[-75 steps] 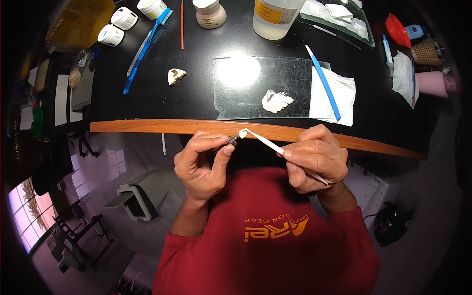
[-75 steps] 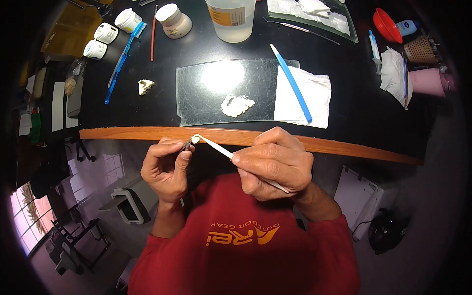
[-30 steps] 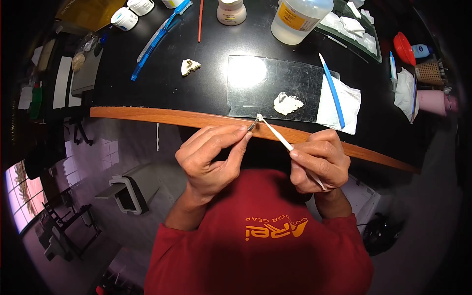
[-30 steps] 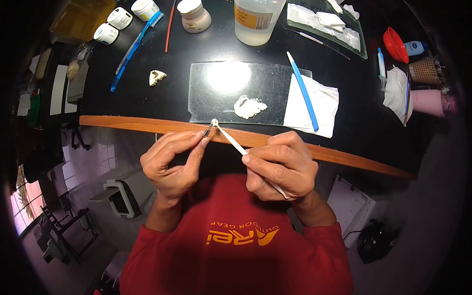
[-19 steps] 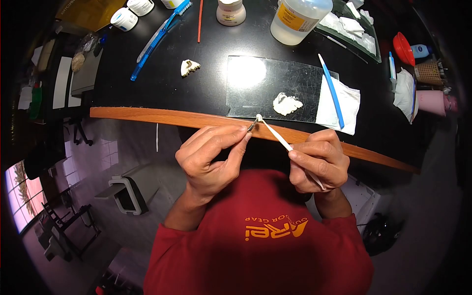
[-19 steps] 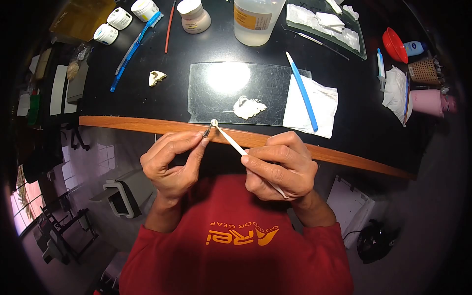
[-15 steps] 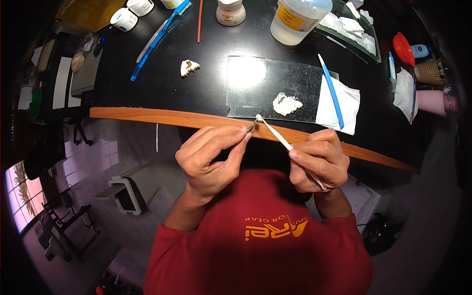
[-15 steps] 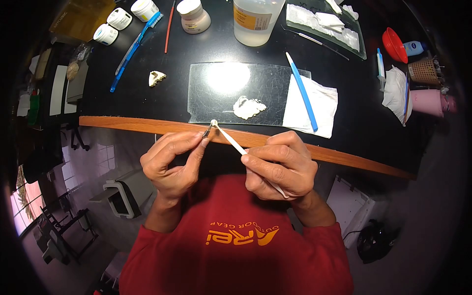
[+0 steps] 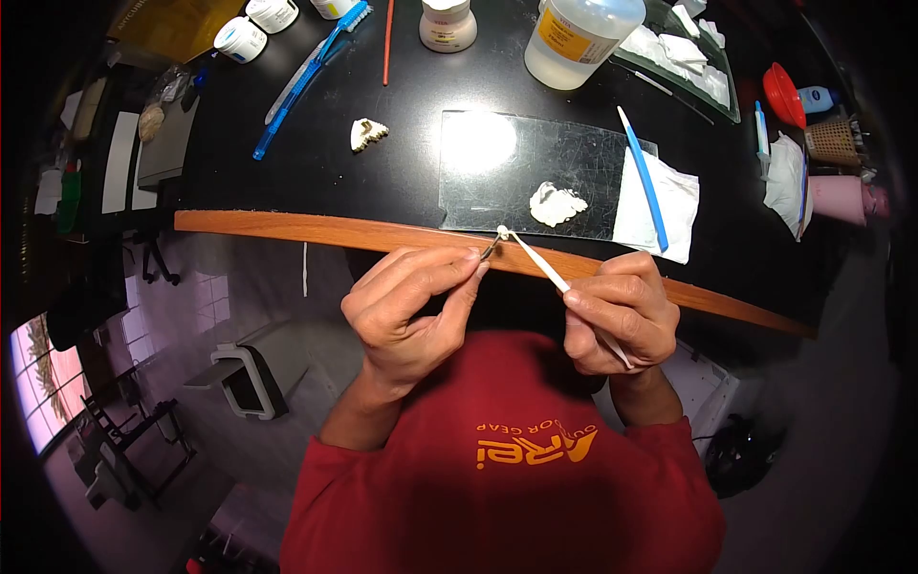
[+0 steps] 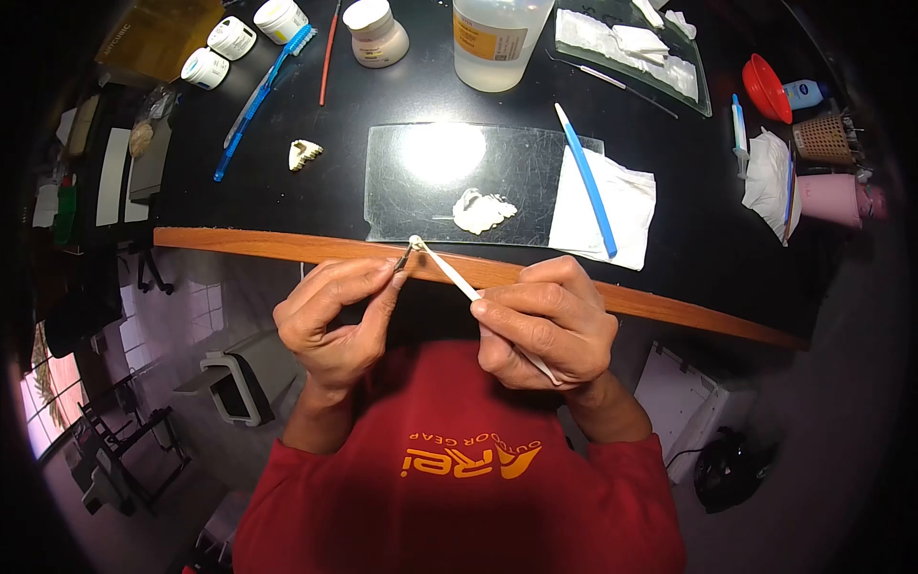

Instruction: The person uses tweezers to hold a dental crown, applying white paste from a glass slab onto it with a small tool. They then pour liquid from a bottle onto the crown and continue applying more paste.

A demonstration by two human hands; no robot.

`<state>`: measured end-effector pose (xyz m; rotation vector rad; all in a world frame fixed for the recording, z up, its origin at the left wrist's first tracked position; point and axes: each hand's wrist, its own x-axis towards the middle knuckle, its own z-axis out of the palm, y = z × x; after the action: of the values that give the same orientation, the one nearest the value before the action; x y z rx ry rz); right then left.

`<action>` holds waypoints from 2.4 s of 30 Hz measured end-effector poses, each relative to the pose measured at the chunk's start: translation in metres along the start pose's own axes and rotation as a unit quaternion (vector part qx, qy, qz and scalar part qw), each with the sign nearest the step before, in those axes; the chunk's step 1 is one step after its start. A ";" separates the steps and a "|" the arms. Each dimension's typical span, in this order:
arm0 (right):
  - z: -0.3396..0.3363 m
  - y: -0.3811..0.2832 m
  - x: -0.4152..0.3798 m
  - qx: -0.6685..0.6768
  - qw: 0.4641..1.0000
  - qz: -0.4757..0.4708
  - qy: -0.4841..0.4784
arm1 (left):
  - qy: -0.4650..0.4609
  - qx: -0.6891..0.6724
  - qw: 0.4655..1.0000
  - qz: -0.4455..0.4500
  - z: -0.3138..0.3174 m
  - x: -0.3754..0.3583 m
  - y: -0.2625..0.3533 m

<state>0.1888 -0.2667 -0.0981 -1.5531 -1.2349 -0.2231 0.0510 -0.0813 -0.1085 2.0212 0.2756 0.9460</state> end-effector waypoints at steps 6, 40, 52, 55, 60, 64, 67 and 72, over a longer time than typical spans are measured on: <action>0.000 0.000 0.000 -0.002 1.000 0.002 0.001 | 0.000 -0.003 1.000 0.001 0.000 -0.001 0.000; -0.013 0.004 -0.005 0.046 0.998 0.035 0.039 | -0.007 -0.210 0.948 -0.238 -0.009 -0.001 0.023; -0.009 0.001 -0.008 0.038 0.996 0.048 0.061 | 0.010 -0.289 0.930 -0.228 -0.011 0.009 0.009; -0.009 0.001 -0.008 0.036 0.996 0.045 0.062 | -0.007 -0.338 0.899 -0.278 -0.013 0.006 0.010; -0.009 0.001 -0.007 0.028 0.997 0.034 0.056 | -0.004 -0.485 0.813 -0.322 -0.013 0.004 0.007; -0.008 0.003 -0.005 0.018 0.998 0.021 0.052 | -0.003 -0.534 0.769 -0.352 -0.011 0.004 0.009; -0.008 0.003 -0.006 0.016 0.998 0.022 0.051 | -0.003 -0.566 0.733 -0.376 -0.011 0.005 0.012; -0.008 0.003 -0.006 0.021 0.998 0.021 0.051 | -0.023 -0.373 0.878 -0.298 -0.010 0.001 0.012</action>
<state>0.1924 -0.2764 -0.1006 -1.5123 -1.1185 -0.2457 0.0430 -0.0820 -0.0947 1.1300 0.4025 0.4874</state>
